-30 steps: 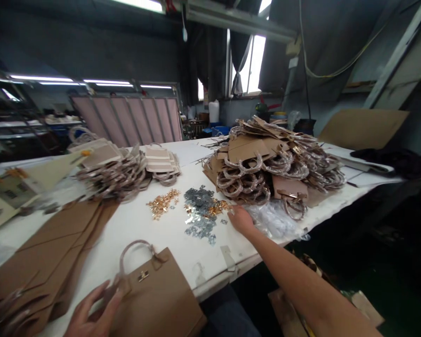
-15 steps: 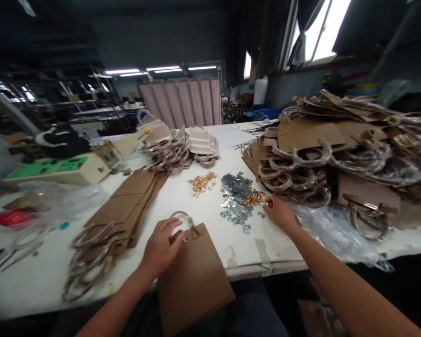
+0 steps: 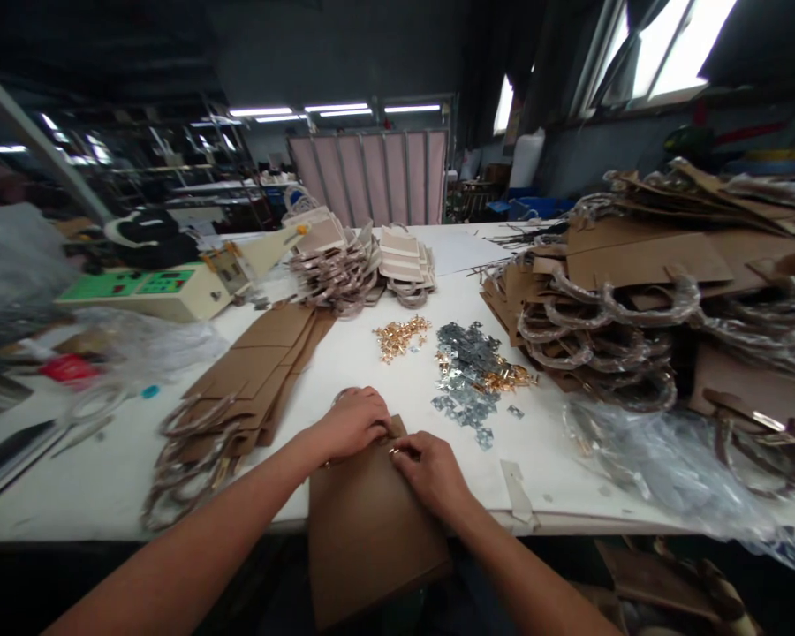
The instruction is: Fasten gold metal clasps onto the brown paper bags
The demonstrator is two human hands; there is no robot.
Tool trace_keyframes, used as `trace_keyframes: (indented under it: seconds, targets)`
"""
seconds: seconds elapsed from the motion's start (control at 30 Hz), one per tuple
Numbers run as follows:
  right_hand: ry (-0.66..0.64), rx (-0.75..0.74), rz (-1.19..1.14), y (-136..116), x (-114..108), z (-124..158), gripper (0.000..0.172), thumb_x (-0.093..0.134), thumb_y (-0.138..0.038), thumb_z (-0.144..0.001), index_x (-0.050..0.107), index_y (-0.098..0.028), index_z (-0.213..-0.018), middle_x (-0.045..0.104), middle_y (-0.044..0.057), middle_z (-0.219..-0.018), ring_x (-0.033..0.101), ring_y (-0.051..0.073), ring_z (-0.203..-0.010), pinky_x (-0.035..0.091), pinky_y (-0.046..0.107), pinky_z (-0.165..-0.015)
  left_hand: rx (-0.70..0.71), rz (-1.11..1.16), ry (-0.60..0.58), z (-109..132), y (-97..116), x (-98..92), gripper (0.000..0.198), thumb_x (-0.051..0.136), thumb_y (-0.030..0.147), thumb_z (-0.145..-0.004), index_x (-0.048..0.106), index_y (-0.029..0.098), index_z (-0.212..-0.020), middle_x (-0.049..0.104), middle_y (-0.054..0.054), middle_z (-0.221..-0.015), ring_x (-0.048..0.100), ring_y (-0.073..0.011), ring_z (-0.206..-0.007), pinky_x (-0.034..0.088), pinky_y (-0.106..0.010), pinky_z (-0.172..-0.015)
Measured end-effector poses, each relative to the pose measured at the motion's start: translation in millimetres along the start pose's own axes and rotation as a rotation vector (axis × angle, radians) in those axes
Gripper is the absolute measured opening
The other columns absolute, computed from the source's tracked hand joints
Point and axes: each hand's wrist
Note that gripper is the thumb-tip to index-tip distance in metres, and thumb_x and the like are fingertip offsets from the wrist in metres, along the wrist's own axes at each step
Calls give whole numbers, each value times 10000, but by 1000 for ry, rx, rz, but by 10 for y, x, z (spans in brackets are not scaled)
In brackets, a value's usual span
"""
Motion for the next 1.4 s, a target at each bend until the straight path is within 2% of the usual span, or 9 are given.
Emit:
trace_keyframes:
  seconds: [0.17,0.37,0.47,0.6,0.73,0.83,1.0,1.23,1.4]
  targets:
    - [16,-221,345,82,-24,-66,177,618,-330,-936,783,-266,-944,694,37,-875,664,232,-855,511,348,-811,-38,116,-55,-99,3,-77,119,685,269,-786,790,318,-756,758,-54,-866,638,-297,-1029,419,-431,-999]
    - [42,-226,220,8,126,8,177,593,-326,-972,761,-272,-992,748,25,-933,697,218,-868,539,329,-824,-185,394,-40,-253,60,-59,257,681,422,-809,793,247,-961,788,-30,-868,697,-240,-846,510,-330,-801]
    - [22,-279,124,-40,268,-26,153,608,-292,-961,756,-278,-996,759,34,-1090,702,236,-1025,547,362,-932,-223,574,-16,-242,64,9,601,402,645,-959,765,167,-1001,800,-63,-902,721,-218,-845,541,-296,-751]
    - [145,-298,81,-40,349,-82,163,601,-329,-967,746,-256,-953,664,75,-1372,573,271,-1328,413,458,-1165,-261,676,73,-71,-13,139,782,111,631,-1019,678,116,-1176,772,-124,-1131,729,-202,-965,563,-291,-793]
    - [271,-129,86,-39,241,-55,209,604,-392,-959,749,-245,-986,663,91,-1379,540,289,-1368,389,467,-1176,-254,563,159,132,-65,268,460,352,491,-1011,679,187,-1121,741,-86,-1146,685,-213,-1031,532,-327,-897]
    - [294,-34,98,-31,87,-45,237,626,-436,-930,762,-248,-979,750,79,-1201,684,285,-1137,504,420,-1028,-250,388,166,184,-11,335,226,604,355,-874,687,214,-1030,717,-100,-1100,633,-283,-1085,485,-400,-963]
    - [225,32,209,17,-116,-121,264,640,-460,-883,780,-238,-857,782,44,-803,717,249,-748,550,347,-733,-267,170,126,87,110,331,352,754,388,-745,647,206,-1027,680,-151,-1112,604,-369,-1117,460,-467,-969]
    - [209,-99,295,0,-119,-112,176,614,-347,-890,759,-249,-910,777,28,-893,704,223,-804,531,318,-743,-325,105,52,-6,112,261,480,812,464,-656,584,225,-1004,698,-68,-938,675,-281,-863,458,-325,-686]
    - [191,-113,371,74,-123,-80,192,611,-329,-906,749,-252,-1014,771,27,-935,699,217,-821,523,328,-771,-333,131,48,7,94,290,467,791,435,-650,562,242,-1008,693,-37,-873,661,-263,-785,394,-314,-614]
Point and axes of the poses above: each hand's wrist, its own z-axis away from the middle knuckle, its own x-axis out of the palm, y = z × x
